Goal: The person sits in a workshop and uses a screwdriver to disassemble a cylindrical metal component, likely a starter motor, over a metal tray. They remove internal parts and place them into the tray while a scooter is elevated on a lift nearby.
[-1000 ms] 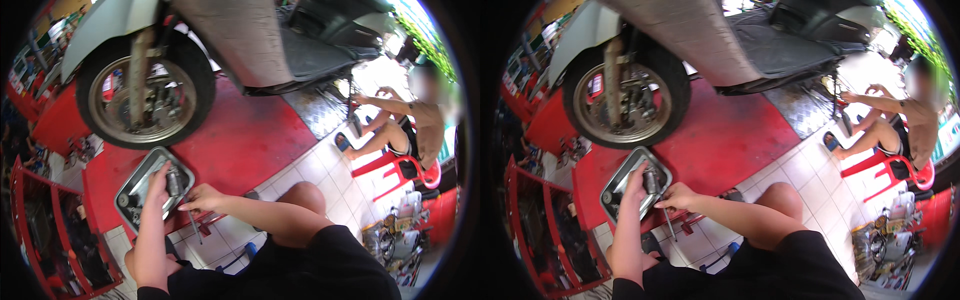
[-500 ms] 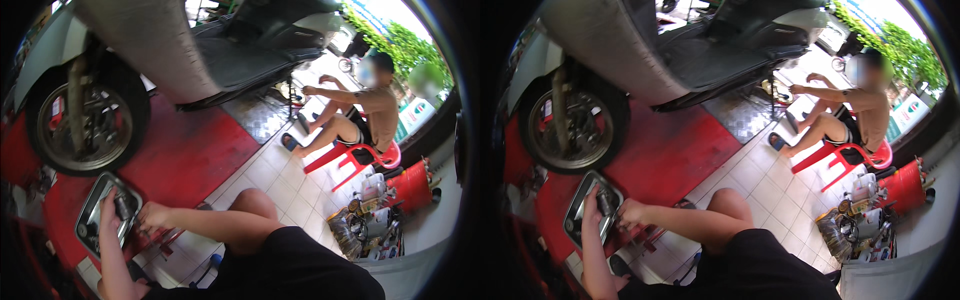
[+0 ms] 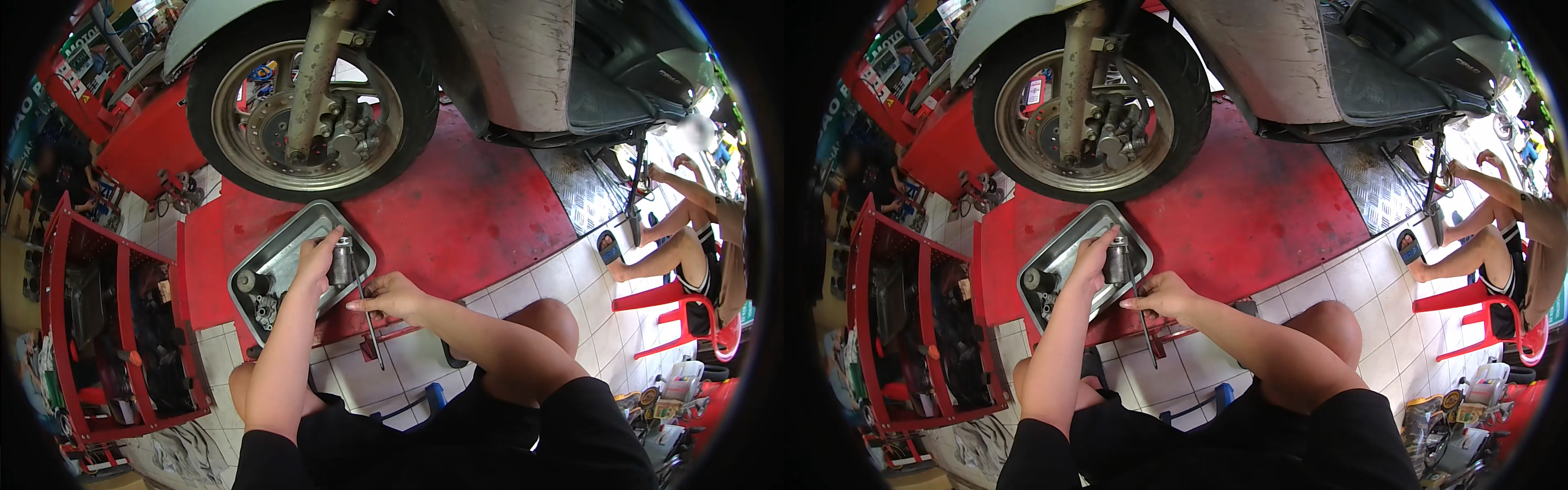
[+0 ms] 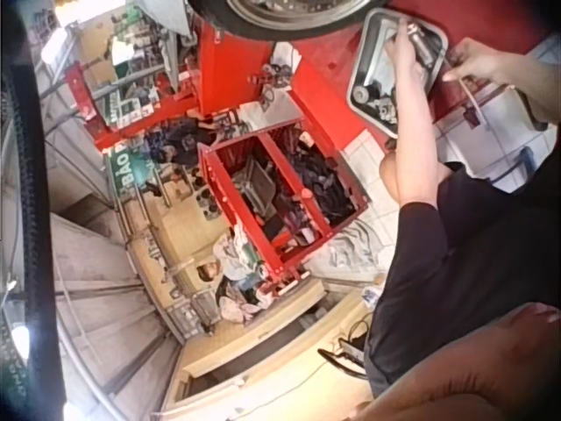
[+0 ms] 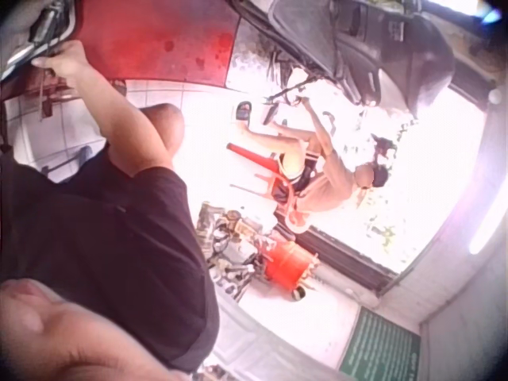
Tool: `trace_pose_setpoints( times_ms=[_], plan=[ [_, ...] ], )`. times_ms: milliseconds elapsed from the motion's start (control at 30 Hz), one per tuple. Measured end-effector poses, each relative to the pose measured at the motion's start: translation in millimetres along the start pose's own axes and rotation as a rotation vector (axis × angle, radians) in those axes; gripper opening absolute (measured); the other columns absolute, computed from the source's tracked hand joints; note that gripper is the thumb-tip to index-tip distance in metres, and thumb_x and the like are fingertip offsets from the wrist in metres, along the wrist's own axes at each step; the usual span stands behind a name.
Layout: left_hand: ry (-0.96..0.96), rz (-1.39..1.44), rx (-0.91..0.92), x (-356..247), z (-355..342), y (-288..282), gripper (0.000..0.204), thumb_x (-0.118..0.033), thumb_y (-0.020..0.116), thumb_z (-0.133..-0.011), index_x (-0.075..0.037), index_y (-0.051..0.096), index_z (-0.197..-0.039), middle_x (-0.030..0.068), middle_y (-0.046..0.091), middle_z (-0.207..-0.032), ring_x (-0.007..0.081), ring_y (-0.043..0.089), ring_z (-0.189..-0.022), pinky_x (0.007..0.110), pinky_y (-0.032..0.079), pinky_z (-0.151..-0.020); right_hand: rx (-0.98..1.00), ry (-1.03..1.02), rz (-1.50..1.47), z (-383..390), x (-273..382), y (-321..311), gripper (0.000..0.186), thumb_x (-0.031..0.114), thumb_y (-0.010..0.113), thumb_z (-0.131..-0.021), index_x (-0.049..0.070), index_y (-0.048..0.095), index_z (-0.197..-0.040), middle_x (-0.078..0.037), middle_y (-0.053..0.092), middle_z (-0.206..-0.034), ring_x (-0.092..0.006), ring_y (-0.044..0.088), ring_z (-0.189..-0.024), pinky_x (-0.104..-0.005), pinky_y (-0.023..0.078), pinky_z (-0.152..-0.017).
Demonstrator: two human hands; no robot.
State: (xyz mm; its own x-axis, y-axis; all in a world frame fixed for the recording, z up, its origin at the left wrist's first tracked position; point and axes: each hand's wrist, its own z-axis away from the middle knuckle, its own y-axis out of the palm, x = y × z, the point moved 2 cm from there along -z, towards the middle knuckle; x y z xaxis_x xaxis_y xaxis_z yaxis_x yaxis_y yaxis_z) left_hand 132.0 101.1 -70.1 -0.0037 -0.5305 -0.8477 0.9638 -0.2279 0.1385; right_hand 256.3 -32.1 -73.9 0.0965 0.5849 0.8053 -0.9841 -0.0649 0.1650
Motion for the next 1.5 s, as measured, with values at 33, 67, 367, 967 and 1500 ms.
trace_pose_setpoints(
  times_ms=[33, 67, 367, 967, 1500],
  plan=[
    [0.003, 0.002, -0.004, 0.2, -0.8, 0.7, 0.041, -0.029, 0.072, -0.087, 0.008, 0.061, -0.096, 0.0111, 0.066, -0.081, 0.0185, 0.065, -0.064, 0.034, 0.053, -0.053, -0.002, 0.002, 0.003, 0.6, 0.2, -0.7, 0.042, 0.024, 0.085, -0.077, -0.008, 0.064, -0.094, -0.006, 0.062, -0.076, -0.0107, 0.056, -0.063, -0.0251, 0.047, -0.055],
    [0.006, 0.005, -0.009, 0.2, -0.5, 1.9, 0.040, -0.029, 0.072, -0.087, 0.009, 0.061, -0.096, 0.0112, 0.066, -0.081, 0.0185, 0.065, -0.064, 0.035, 0.053, -0.053, -0.002, 0.004, -0.002, 1.7, 0.2, -1.7, 0.042, 0.025, 0.085, -0.077, -0.007, 0.064, -0.094, -0.006, 0.061, -0.075, -0.0106, 0.056, -0.062, -0.0251, 0.047, -0.054],
    [0.004, -0.002, 0.000, 0.4, -0.9, 2.9, 0.037, -0.027, 0.070, -0.089, 0.008, 0.062, -0.096, 0.0112, 0.067, -0.081, 0.0186, 0.065, -0.063, 0.034, 0.053, -0.055, 0.001, 0.030, -0.056, 1.8, -3.1, -2.2, 0.038, 0.023, 0.083, -0.079, -0.005, 0.062, -0.095, -0.005, 0.060, -0.072, -0.0109, 0.056, -0.057, -0.0249, 0.047, -0.051],
    [0.036, -0.107, -0.054, 8.3, -12.2, 3.3, 0.033, -0.026, 0.068, -0.089, 0.006, 0.066, -0.090, 0.0110, 0.068, -0.079, 0.0169, 0.064, -0.064, 0.033, 0.050, -0.054, 0.089, 0.145, -0.346, 12.0, -5.9, -1.4, 0.031, 0.026, 0.077, -0.086, -0.001, 0.062, -0.091, -0.004, 0.060, -0.071, -0.0136, 0.056, -0.060, -0.0292, 0.047, -0.056],
    [0.012, -0.026, -0.070, 15.0, -14.0, -20.2, 0.043, -0.032, 0.069, -0.090, 0.010, 0.063, -0.098, 0.0114, 0.066, -0.082, 0.0179, 0.063, -0.066, 0.033, 0.050, -0.057, 0.154, 0.173, -0.278, 36.1, 33.2, 1.6, 0.028, 0.026, 0.063, -0.096, 0.001, 0.055, -0.106, -0.007, 0.064, -0.078, -0.0148, 0.060, -0.060, -0.0293, 0.047, -0.052]
  ],
)
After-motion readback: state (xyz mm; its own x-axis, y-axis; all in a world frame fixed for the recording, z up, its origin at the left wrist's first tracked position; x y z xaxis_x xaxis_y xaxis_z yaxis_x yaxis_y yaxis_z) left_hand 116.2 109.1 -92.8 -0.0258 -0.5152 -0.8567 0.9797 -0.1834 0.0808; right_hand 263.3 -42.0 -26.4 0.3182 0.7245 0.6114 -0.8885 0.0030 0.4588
